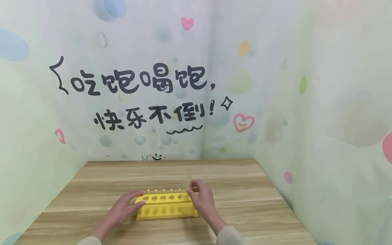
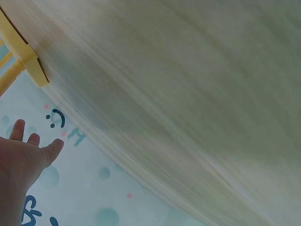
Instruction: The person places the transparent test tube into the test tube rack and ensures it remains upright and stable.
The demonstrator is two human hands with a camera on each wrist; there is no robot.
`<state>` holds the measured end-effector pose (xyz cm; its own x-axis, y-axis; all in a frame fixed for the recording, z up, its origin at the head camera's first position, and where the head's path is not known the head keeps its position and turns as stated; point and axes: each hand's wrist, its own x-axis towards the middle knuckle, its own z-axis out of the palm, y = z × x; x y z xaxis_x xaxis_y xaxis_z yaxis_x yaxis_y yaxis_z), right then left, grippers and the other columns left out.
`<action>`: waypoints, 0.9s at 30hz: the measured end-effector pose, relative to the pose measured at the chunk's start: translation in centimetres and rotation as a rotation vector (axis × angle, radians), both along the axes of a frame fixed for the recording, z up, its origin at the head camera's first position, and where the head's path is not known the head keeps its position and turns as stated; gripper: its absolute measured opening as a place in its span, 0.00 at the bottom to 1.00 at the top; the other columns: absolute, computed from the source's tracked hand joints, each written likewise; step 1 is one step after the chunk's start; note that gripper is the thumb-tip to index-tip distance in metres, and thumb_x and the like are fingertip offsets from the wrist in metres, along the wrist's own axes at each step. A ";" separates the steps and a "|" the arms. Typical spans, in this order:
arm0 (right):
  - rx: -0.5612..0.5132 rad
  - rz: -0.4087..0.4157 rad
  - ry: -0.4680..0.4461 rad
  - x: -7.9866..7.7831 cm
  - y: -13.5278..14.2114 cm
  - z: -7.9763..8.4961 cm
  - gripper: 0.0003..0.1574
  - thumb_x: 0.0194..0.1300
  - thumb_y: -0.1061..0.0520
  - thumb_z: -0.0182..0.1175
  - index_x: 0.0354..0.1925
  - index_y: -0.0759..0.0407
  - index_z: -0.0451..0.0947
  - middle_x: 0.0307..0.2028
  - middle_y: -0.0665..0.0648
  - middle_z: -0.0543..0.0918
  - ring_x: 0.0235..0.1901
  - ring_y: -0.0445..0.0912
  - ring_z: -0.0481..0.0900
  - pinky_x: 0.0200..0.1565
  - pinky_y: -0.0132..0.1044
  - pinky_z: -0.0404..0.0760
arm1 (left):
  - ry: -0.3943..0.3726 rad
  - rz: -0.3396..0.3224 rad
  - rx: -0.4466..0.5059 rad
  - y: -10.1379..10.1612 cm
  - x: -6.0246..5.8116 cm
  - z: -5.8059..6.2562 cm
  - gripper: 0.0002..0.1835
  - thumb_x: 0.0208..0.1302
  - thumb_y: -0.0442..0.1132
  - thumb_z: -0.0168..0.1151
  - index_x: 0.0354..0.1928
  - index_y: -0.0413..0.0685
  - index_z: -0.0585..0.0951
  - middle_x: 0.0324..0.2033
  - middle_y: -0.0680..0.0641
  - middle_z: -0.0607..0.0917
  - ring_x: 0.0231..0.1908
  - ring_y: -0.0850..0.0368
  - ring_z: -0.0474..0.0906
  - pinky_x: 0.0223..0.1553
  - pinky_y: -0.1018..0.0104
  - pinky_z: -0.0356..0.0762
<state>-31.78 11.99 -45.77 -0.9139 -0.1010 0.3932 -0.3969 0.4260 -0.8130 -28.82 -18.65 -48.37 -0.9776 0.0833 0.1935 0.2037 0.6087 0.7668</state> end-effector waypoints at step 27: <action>0.099 -0.043 0.029 0.2 1.3 -0.7 0.32 0.62 0.37 0.59 0.57 0.53 0.74 0.43 0.48 0.84 0.48 0.46 0.81 0.52 0.52 0.78 | 0.067 -0.015 -0.173 -0.4 0.1 1.0 0.26 0.63 0.60 0.57 0.57 0.54 0.78 0.62 0.39 0.73 0.64 0.36 0.64 0.63 0.35 0.59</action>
<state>-31.55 13.24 -46.44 -0.9068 -0.1013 0.4093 -0.3988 0.5212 -0.7545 -28.70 -19.04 -47.35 -0.9613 0.1354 0.2397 0.2609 0.7265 0.6357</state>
